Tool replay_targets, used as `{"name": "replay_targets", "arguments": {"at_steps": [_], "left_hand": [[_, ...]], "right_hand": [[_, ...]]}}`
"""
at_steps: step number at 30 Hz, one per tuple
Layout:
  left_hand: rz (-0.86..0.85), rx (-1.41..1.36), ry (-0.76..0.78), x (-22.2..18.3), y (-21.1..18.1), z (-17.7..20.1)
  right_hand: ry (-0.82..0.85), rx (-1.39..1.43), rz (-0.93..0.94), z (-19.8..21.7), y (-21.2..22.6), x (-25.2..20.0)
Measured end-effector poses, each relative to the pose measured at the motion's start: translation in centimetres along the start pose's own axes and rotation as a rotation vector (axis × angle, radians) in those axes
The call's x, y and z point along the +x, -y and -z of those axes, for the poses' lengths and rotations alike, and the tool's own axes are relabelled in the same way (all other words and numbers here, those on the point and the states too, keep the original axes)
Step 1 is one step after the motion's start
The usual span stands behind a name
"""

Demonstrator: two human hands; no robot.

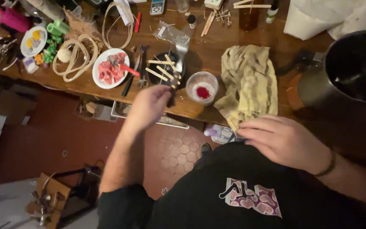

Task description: Mixing dye into wax and monitoring the temperature of melted wax while stirring with a spoon.

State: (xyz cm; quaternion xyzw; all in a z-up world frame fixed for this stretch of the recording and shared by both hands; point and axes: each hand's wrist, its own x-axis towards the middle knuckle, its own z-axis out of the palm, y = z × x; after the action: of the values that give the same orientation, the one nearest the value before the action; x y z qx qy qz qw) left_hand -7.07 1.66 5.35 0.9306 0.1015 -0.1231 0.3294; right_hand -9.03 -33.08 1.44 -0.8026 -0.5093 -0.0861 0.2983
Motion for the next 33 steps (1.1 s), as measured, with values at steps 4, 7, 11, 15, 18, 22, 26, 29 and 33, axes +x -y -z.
{"name": "replay_targets", "arguments": {"at_steps": [4,7,11,15,18,22,26,29,33], "left_hand": [[-0.161,-0.106,-0.020,-3.3,-1.1,-5.7],[-0.247,-0.129,-0.025,-4.7,-2.0,-8.9],[-0.294,-0.208,0.105,-6.6,-4.0,-10.9],[-0.311,-0.268,0.149,-6.0,-0.6,-15.2],[-0.351,-0.223,0.198,-5.6,0.2,-14.9],[-0.352,-0.124,0.193,-4.3,1.9,-13.3],[-0.341,-0.084,0.226,-2.5,3.9,-11.6],[-0.384,-0.099,0.253,-1.3,4.9,-9.8],[-0.456,-0.105,0.295,0.6,7.1,-7.2]], "right_hand": [[-0.081,0.024,0.156,-0.7,0.2,0.7],[-0.147,0.026,0.239,-2.1,-0.3,0.7],[-0.178,-0.037,0.263,-3.6,-0.5,0.4],[-0.187,-0.159,0.196,-4.4,-1.5,0.3],[-0.097,-0.213,0.067,-4.7,-3.1,0.1],[-0.223,-0.227,-0.169,-4.8,-3.9,0.4],[-0.304,-0.159,-0.231,-5.1,-3.0,1.6],[-0.327,-0.203,-0.241,-6.6,-2.4,2.9],[-0.381,-0.250,-0.263,-8.6,-1.5,5.4]]}}
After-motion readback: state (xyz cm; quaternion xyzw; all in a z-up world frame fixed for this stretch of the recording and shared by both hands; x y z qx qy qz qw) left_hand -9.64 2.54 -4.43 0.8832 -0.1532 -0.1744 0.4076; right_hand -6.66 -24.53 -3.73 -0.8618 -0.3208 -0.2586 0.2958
